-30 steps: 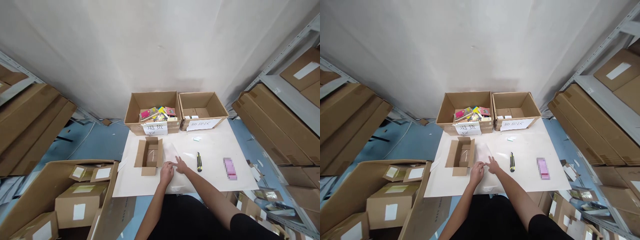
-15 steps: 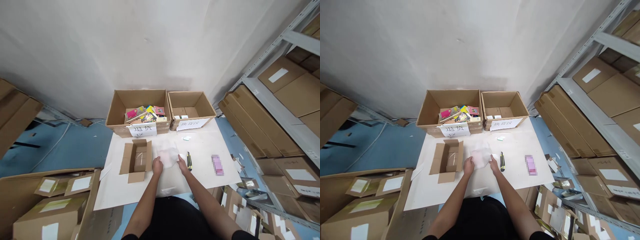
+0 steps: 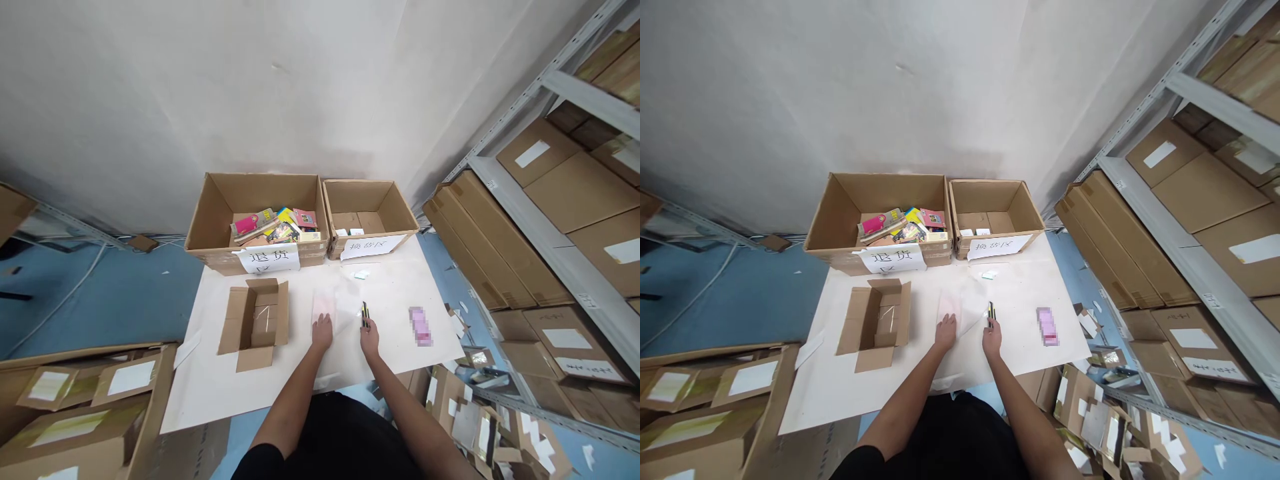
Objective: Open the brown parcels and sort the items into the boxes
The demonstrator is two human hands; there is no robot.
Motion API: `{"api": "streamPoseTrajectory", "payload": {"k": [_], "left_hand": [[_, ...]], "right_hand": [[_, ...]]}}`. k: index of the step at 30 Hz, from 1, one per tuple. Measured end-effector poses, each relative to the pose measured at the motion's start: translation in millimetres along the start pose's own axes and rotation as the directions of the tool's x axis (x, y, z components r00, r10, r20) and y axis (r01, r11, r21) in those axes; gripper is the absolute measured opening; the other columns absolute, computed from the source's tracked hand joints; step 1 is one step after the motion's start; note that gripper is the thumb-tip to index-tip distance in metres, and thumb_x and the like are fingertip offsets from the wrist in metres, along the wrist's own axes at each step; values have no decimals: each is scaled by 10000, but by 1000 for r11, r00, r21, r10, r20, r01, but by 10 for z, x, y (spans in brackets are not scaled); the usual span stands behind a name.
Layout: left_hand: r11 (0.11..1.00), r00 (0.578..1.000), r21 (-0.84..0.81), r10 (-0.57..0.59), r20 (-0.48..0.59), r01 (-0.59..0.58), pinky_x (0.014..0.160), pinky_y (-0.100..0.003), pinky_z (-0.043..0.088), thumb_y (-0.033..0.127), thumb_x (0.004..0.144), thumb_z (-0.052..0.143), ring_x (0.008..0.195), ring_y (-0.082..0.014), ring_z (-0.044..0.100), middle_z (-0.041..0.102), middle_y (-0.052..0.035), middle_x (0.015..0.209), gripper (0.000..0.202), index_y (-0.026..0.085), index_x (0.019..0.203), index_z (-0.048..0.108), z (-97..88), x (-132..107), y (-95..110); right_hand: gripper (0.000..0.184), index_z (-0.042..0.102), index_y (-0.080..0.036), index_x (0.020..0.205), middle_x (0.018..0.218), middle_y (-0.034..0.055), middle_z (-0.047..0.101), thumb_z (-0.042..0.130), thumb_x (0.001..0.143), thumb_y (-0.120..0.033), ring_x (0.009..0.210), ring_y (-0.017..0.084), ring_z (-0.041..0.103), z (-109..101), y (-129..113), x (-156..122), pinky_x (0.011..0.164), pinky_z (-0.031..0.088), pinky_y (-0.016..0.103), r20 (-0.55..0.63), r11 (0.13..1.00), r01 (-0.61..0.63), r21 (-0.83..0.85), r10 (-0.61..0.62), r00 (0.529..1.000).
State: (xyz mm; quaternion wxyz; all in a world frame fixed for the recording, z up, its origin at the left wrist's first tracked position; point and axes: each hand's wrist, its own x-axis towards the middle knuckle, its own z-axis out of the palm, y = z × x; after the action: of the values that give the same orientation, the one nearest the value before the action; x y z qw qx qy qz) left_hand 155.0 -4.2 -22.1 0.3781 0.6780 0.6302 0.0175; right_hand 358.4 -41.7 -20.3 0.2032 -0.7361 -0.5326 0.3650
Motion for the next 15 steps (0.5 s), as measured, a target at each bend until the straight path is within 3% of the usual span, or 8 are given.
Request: {"api": "streamPoseTrajectory", "payload": {"k": [4, 6, 9, 12, 15], "left_hand": [[998, 998, -55, 23, -56, -26, 1155, -532, 419, 82, 814, 594, 1490, -362, 416, 570, -249, 1467, 546, 133, 1357, 608, -113, 4, 35], [996, 994, -72, 51, -93, -58, 1173, -489, 421, 48, 782, 584, 1482, -327, 432, 556, -220, 1500, 623, 144, 1398, 589, -188, -18, 37], [955, 961, -188, 191, -201, -229, 1247, -479, 359, 14, 763, 507, 1503, -254, 416, 532, -127, 1564, 736, 200, 1473, 552, -297, -108, -32], [864, 921, -356, 261, -288, -356, 1276, -502, 325, 23, 763, 438, 1489, -212, 445, 553, -81, 1557, 755, 233, 1477, 565, -390, -241, -158], [846, 943, -438, 206, -261, -306, 1283, -482, 313, 34, 783, 415, 1493, -196, 448, 533, -81, 1579, 733, 219, 1474, 574, -493, -352, -233]], "right_hand": [[715, 396, -203, 1595, 1581, 149, 484, 360, 881, -183, 1332, 329, 575, 170, -224, 37, 1028, 542, 484, 52, 988, 127, -85, -123, 991], [736, 382, -199, 1608, 1619, 136, 440, 382, 873, -160, 1459, 332, 453, 254, -300, 73, 1126, 481, 515, 64, 972, 174, -156, -166, 984], [779, 380, -199, 1620, 1641, 88, 429, 407, 845, -124, 1550, 280, 333, 310, -299, 144, 1265, 328, 500, 85, 951, 238, -197, -225, 971], [844, 321, -197, 1653, 1640, 64, 442, 417, 819, -103, 1552, 244, 344, 313, -205, 209, 1294, 285, 464, 219, 954, 222, -202, -177, 960], [839, 312, -165, 1657, 1645, 84, 437, 426, 828, -108, 1556, 251, 341, 303, -94, 234, 1298, 269, 447, 348, 951, 162, -263, -64, 935]]}}
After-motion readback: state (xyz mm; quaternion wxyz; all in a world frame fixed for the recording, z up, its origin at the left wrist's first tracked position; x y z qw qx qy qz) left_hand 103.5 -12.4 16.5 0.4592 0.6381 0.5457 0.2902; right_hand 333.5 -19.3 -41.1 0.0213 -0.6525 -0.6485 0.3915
